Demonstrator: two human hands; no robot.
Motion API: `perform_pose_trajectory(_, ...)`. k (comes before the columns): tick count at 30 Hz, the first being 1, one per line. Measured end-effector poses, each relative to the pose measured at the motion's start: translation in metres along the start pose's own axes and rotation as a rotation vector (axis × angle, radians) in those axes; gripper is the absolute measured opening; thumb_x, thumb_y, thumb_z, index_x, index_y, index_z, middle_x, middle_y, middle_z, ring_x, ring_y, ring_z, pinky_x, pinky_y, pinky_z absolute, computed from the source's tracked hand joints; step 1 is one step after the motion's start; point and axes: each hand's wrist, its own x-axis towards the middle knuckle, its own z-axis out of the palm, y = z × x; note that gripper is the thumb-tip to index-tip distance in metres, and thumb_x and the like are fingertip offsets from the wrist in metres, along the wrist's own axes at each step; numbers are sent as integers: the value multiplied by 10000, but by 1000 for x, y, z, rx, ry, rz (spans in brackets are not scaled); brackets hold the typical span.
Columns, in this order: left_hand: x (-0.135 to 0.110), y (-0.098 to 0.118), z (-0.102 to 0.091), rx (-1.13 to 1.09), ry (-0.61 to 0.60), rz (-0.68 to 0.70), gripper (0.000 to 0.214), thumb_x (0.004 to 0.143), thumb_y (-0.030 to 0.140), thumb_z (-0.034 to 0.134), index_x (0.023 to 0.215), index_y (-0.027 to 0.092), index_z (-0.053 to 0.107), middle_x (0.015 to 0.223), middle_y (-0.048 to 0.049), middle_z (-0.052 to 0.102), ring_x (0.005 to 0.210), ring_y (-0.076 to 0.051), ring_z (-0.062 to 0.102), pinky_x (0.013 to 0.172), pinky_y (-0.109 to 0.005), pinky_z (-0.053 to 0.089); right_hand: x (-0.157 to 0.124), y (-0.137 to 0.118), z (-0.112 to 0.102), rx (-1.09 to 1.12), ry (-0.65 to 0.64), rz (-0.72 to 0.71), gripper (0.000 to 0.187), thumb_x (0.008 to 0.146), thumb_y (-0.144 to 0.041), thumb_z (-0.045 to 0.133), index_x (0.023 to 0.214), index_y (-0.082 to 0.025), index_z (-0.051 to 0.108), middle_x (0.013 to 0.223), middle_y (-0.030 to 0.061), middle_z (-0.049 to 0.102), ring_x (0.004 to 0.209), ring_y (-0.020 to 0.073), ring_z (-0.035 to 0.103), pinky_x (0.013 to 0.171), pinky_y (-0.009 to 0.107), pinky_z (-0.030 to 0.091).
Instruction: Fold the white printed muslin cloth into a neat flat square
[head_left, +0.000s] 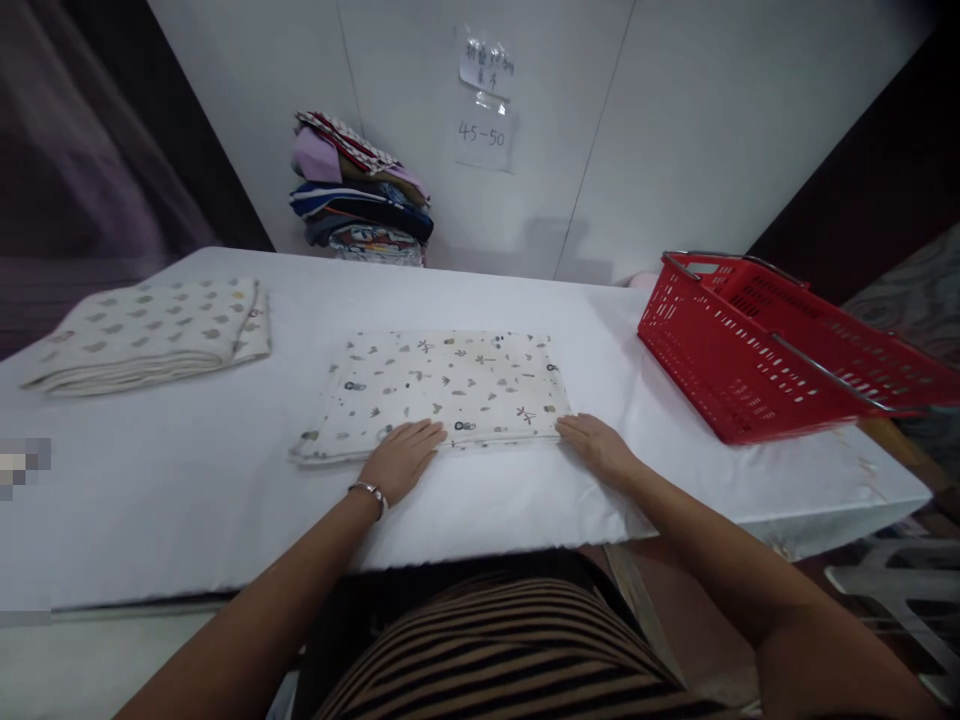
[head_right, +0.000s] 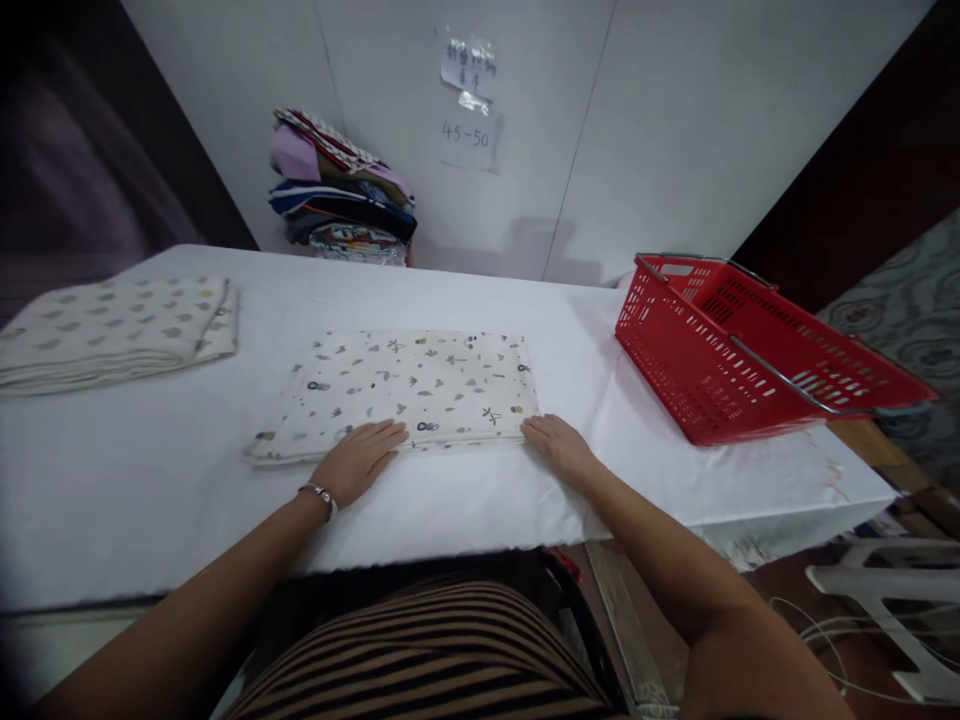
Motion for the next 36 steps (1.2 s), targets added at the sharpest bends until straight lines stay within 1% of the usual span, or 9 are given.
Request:
perform_pose_trajectory(4,-2,-1,-2,-4,-39,5,431,930,301,266,1291,223,489,1373,-10,480,1298,-181,383,1078,-413,286,-10,18,-6,-42,86,-15,332,909,-213,409,1180,-222,601,1190,74,622,1141,232,539,1028,455,361)
perform_pose_trajectory(7,-2,-1,-2,-5,-31,11,427,926,283,277,1288,216,494,1367,-14,488,1296,-183,387,1076,-412,288,-20,15,-1,-65,256,-67,378,883,-155,413,1232,-184,555,1270,102,564,1243,259,444,992,481,398)
perform_pose_trajectory(9,-2,-2,-1,1,-9,16,422,924,283,287,1285,222,497,1360,-13,496,1292,-179,391,1076,-406,288,-24,6,5,-56,325,-93,435,865,-115,406,1286,-168,502,1324,111,514,1292,259,380,998,488,394)
perform_pose_trajectory(13,-2,-2,0,8,0,13,422,925,292,293,1286,212,498,1362,-20,494,1293,-178,389,1080,-403,286,-20,-10,9,-11,272,-181,449,881,-140,420,1322,-214,464,1319,83,523,1274,229,408,1002,464,401)
perform_pose_trajectory(17,-3,-3,0,2,7,17,420,924,291,295,1287,221,495,1355,-18,502,1291,-174,392,1077,-403,289,-9,-12,3,-44,185,-167,383,918,-187,406,1282,-242,509,1270,71,566,1183,224,498,983,442,409)
perform_pose_trajectory(21,-3,-2,0,-3,1,5,421,922,292,297,1289,228,493,1360,-16,496,1293,-174,391,1079,-403,288,1,-12,-1,-112,137,-196,376,934,-186,378,1289,-230,494,1233,86,586,1119,218,532,951,405,419)
perform_pose_trajectory(26,-4,-3,-1,8,3,1,420,922,289,296,1287,232,496,1364,-5,491,1294,-168,389,1088,-395,278,8,-7,1,-166,160,-265,369,926,-154,358,1265,-155,505,1169,125,613,1042,228,563,927,428,430)
perform_pose_trajectory(30,-5,-3,-1,9,-6,7,425,924,288,294,1306,241,475,1370,2,484,1302,-162,378,1095,-393,266,9,6,1,-191,227,-277,336,913,-135,374,1180,-200,565,1082,79,659,956,191,602,962,435,419)
perform_pose_trajectory(36,-11,-12,-1,9,-15,23,428,925,319,297,1310,246,471,1366,6,486,1303,-162,378,1086,-390,283,1,11,3,-152,245,-344,285,928,-173,392,1113,-197,608,1100,73,660,998,183,602,979,449,418)
